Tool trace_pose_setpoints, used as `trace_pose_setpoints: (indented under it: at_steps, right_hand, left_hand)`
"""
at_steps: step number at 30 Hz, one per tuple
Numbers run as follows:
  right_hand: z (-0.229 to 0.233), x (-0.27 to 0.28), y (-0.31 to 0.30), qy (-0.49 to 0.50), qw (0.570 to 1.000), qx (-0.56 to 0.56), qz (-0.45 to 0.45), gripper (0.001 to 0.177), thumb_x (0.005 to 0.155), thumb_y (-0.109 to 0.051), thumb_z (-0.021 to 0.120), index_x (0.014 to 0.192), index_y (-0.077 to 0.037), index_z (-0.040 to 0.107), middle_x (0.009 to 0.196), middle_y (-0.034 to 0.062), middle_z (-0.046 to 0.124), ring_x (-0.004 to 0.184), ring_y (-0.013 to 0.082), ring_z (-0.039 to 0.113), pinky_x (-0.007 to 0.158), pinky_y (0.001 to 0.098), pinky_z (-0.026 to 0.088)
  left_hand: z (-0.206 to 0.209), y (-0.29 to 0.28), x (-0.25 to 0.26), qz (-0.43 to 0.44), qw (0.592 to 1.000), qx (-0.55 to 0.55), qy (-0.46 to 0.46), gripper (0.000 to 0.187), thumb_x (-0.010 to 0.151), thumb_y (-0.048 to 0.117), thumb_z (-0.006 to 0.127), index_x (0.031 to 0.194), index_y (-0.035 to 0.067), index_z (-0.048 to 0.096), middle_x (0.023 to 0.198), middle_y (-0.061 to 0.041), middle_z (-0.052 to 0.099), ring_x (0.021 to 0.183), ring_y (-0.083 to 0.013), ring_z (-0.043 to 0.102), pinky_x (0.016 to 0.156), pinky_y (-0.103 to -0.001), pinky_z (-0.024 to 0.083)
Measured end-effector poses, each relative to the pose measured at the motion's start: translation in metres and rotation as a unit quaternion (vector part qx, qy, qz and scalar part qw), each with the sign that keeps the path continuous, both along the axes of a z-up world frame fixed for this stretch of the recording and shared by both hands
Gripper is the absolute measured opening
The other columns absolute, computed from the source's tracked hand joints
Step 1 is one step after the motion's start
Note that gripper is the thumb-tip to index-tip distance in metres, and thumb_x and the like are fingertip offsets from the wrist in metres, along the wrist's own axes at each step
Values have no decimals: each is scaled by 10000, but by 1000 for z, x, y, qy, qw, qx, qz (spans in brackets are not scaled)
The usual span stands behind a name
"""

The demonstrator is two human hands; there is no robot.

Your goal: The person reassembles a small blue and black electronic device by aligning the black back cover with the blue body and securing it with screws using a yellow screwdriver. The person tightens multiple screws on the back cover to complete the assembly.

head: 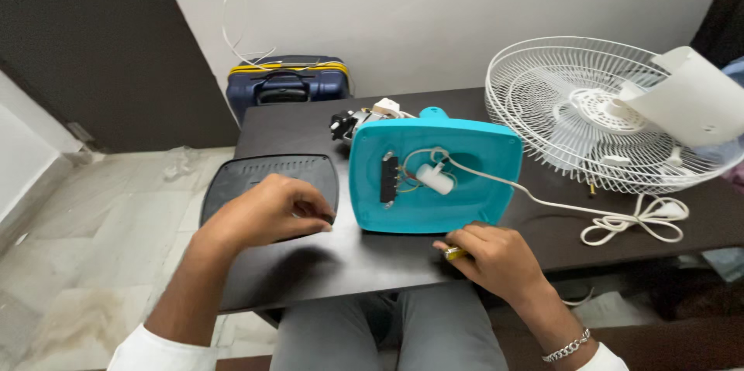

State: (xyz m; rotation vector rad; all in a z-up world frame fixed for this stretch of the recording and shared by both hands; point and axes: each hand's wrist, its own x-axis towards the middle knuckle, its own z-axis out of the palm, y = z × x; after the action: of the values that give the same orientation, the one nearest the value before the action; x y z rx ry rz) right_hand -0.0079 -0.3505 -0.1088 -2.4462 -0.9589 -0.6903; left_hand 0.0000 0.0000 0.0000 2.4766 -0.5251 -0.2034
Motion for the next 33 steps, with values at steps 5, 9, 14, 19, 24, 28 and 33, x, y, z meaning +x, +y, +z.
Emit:
trace_pose_setpoints:
  at_steps: [5,9,14,19,24,28,33]
  right_hand:
    - [5,-11,-18,6,999,27,-33,205,779,-234,830,845,-79,713,739,51,713,637,242,698,550,362,531]
    - [15,-23,-48,10,989,75,-125,241,786,-163,728,1014,-85,720,930,86,748,789,313,713,639,394,564]
    - [36,-19,-103,183,890,-32,-417,290,934,-362,669,1115,-142,725,1027,96,745,934,327,714,776,452,563]
    - [33,0,-138,158,922,11,-353,326,904,-322,656,1160,-130,710,1161,113,712,1033,328,683,839,450,545]
    - [21,9,-149,85,956,77,-269,314,871,-168,637,1167,-98,714,1182,129,716,1054,340,679,854,434,530]
    - [18,3,-152,233,900,179,-323,268,943,-230,669,1186,-137,733,1073,116,763,906,251,739,813,376,564]
    - [14,-1,-160,276,909,205,-237,347,845,-265,779,1158,-118,753,982,95,811,892,132,736,821,326,562]
  left_hand:
    - [-9,-53,-3,-117,987,-107,-14,198,815,140,813,1003,80,800,927,-71,798,820,-186,776,750,-304,610]
    - [-26,-106,-10,-187,966,-181,-11,186,850,103,777,1029,53,773,964,-78,765,854,-181,760,783,-291,615]
    - [-46,-171,-14,-196,948,-252,15,180,889,81,741,1066,51,754,978,-118,752,889,-212,752,810,-300,614]
    - [-59,-218,-15,-213,952,-204,-78,175,881,44,681,1047,42,736,1013,-146,720,911,-298,730,801,-367,593]
    - [-73,-256,-8,-200,954,-157,-158,128,899,71,658,1005,24,713,999,-167,691,923,-373,683,818,-454,550]
    - [-89,-282,0,-168,955,-165,-182,150,907,60,641,1048,11,658,974,-189,678,923,-390,675,818,-471,544]
    - [-108,-309,8,-130,946,-143,-259,185,887,-10,567,1071,6,584,991,-204,660,948,-395,675,825,-468,553]
